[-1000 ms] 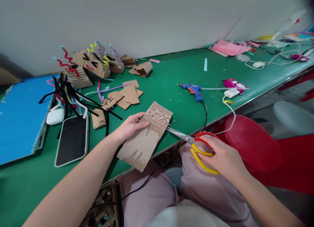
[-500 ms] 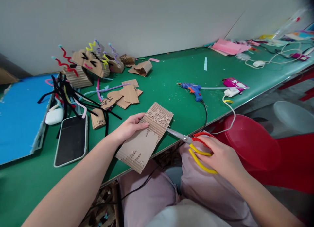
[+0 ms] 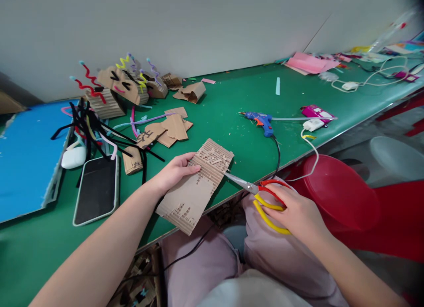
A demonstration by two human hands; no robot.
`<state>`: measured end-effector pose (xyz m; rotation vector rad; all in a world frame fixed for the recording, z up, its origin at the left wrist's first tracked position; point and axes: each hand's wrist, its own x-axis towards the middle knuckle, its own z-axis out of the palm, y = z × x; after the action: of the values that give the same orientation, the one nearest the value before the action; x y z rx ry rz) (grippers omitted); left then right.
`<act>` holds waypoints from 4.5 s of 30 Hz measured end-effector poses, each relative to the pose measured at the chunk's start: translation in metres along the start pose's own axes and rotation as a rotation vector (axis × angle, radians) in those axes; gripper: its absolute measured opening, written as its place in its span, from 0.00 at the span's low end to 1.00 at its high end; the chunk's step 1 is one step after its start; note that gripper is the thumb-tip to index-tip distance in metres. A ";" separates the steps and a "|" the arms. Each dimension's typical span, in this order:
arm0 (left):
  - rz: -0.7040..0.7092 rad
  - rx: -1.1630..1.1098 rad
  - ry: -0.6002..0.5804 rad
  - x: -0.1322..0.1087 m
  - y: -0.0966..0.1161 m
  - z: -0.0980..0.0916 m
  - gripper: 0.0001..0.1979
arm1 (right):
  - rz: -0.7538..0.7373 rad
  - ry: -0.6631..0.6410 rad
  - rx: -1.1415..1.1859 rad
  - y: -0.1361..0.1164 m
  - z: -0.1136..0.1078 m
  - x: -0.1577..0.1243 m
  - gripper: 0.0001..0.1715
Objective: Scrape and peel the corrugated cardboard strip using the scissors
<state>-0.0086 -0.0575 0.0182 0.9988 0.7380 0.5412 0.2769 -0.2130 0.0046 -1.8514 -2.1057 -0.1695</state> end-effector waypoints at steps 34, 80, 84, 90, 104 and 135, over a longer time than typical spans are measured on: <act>-0.005 0.048 0.045 0.000 -0.001 0.001 0.23 | 0.081 -0.036 0.046 -0.008 -0.002 0.006 0.23; -0.006 -0.032 -0.021 0.002 -0.006 0.000 0.22 | 0.061 -0.071 0.083 -0.011 0.008 0.009 0.24; -0.003 -0.032 -0.048 0.001 -0.006 0.000 0.20 | 0.057 -0.070 0.067 -0.012 0.012 0.009 0.24; 0.003 -0.010 -0.014 0.000 -0.004 0.001 0.21 | 0.063 -0.078 0.082 -0.013 0.009 0.012 0.25; 0.028 0.033 0.022 0.002 -0.006 0.000 0.23 | 0.086 -0.058 0.051 -0.010 0.003 0.008 0.24; 0.007 -0.007 0.003 -0.002 -0.002 0.001 0.22 | 0.058 -0.048 0.052 -0.011 0.011 0.012 0.24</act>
<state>-0.0085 -0.0600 0.0178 0.9946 0.7350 0.5510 0.2632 -0.2005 -0.0002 -1.9009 -2.0647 -0.0564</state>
